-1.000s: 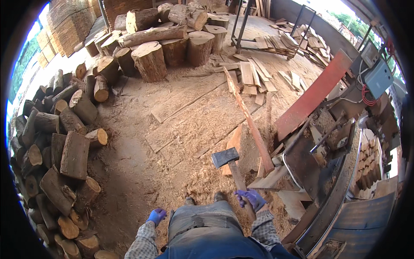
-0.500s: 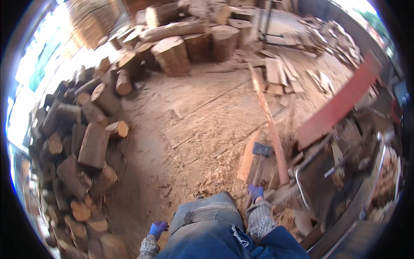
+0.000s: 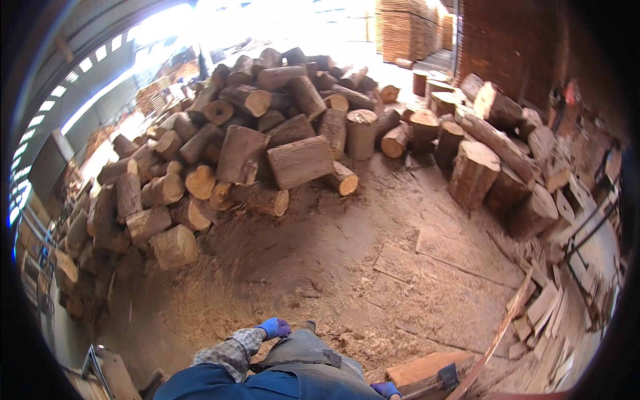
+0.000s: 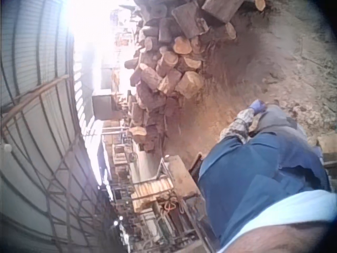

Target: The person retrieves a bottle and a brush, then applies a dark liquid to the blade of a large circular saw. They use a wooden block to wipe the blade and later use a hammer to tap the saw's central hub. The person walks through the workshop carrying the tools.

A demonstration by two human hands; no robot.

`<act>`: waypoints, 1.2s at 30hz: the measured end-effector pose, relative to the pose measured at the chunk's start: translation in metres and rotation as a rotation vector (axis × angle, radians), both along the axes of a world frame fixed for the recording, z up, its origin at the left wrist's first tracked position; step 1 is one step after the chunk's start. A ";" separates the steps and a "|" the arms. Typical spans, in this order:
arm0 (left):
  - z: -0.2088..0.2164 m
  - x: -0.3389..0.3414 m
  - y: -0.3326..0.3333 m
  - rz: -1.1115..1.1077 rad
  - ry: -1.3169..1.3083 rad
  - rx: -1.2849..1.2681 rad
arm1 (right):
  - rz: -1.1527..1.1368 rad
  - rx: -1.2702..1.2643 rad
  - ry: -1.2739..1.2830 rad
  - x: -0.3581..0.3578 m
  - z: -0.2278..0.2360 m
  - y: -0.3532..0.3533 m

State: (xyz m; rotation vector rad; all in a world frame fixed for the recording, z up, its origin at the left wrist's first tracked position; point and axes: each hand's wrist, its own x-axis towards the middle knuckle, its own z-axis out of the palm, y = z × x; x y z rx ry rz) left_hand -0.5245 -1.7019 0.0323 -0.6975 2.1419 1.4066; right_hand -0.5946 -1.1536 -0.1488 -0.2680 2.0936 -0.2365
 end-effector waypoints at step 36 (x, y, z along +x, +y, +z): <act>-0.118 0.106 -0.273 0.918 -0.120 0.176 | -0.180 -0.222 -0.420 -0.329 0.077 -0.601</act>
